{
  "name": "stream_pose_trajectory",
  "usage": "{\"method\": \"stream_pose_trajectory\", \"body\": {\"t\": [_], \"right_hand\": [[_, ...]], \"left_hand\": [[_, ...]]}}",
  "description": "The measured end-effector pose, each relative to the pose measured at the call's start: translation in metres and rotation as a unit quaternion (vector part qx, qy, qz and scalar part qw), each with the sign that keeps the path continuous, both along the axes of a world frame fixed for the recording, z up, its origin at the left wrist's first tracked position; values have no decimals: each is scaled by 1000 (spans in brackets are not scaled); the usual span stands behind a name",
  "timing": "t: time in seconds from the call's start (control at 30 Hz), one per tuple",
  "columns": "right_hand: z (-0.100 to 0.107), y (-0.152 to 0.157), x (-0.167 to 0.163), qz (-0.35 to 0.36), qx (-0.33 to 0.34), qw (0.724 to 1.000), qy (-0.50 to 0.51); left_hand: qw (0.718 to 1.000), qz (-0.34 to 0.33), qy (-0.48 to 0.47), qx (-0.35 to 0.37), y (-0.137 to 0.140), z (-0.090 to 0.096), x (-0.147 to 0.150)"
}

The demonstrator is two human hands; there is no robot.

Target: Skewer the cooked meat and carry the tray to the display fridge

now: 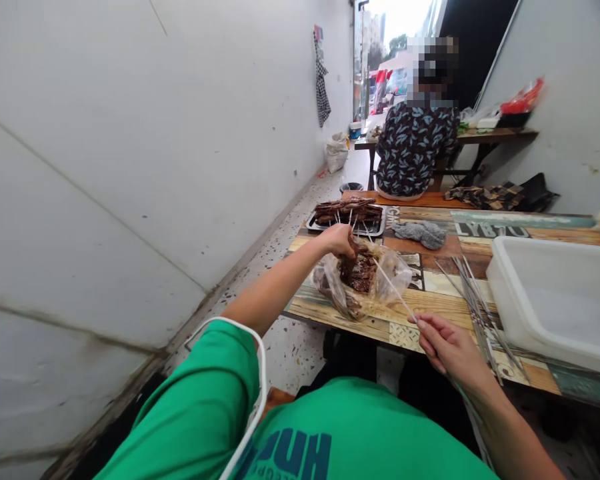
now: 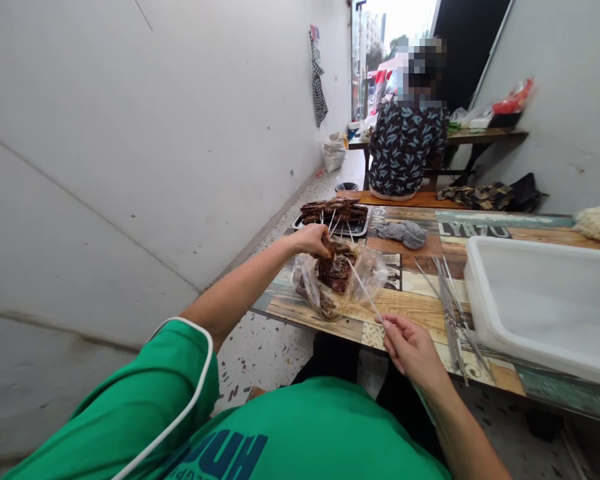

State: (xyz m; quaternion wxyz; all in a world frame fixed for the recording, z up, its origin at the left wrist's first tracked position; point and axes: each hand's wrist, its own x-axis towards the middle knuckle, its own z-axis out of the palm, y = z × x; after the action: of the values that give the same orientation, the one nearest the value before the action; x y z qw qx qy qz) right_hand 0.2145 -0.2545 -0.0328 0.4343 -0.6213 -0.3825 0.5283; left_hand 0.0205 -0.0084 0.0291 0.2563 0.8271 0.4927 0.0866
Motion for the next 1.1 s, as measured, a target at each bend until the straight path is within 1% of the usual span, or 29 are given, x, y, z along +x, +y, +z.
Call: {"method": "stream_pose_trajectory", "body": {"t": [0.13, 0.2, 0.23, 0.27, 0.3, 0.33, 0.4, 0.47, 0.53, 0.6, 0.67, 0.7, 0.77, 0.83, 1.1], "right_hand": [[7, 3, -7, -2, -5, 999, 35], [8, 3, -8, -12, 15, 999, 41], [9, 3, -8, -16, 28, 999, 40], [9, 3, -8, -18, 39, 998, 39], [10, 2, -9, -16, 44, 998, 37], [10, 1, -9, -9, 45, 998, 34], [12, 0, -12, 13, 41, 999, 24], [14, 0, -16, 30, 41, 999, 15], [15, 2, -20, 37, 46, 998, 13], [15, 4, -23, 35, 50, 998, 17], [14, 7, -25, 30, 53, 998, 19], [13, 8, -25, 28, 52, 998, 18], [11, 10, -25, 27, 50, 998, 14], [10, 11, -24, 27, 49, 998, 11], [7, 13, -21, 13, 29, 999, 22]], "left_hand": [[999, 8, -37, 26, -3, 14, -14], [994, 34, -100, 0, -4, 22, -15], [987, 56, -151, -28, -5, 25, -16], [973, 81, -209, -59, -6, 26, -15], [952, 107, -270, -94, -7, 26, -15], [926, 131, -329, -132, -8, 24, -15], [864, 166, -426, -211, -11, 17, -14], [801, 191, -494, -279, -14, 7, -12], [742, 216, -542, -332, -18, -3, -11], [691, 242, -570, -373, -21, -11, -9], [651, 263, -586, -405, -24, -15, -8], [637, 270, -590, -416, -25, -17, -7], [619, 278, -592, -435, -28, -18, -6], [609, 283, -591, -447, -30, -18, -4], [586, 289, -605, -455, -33, -21, 1]]}}
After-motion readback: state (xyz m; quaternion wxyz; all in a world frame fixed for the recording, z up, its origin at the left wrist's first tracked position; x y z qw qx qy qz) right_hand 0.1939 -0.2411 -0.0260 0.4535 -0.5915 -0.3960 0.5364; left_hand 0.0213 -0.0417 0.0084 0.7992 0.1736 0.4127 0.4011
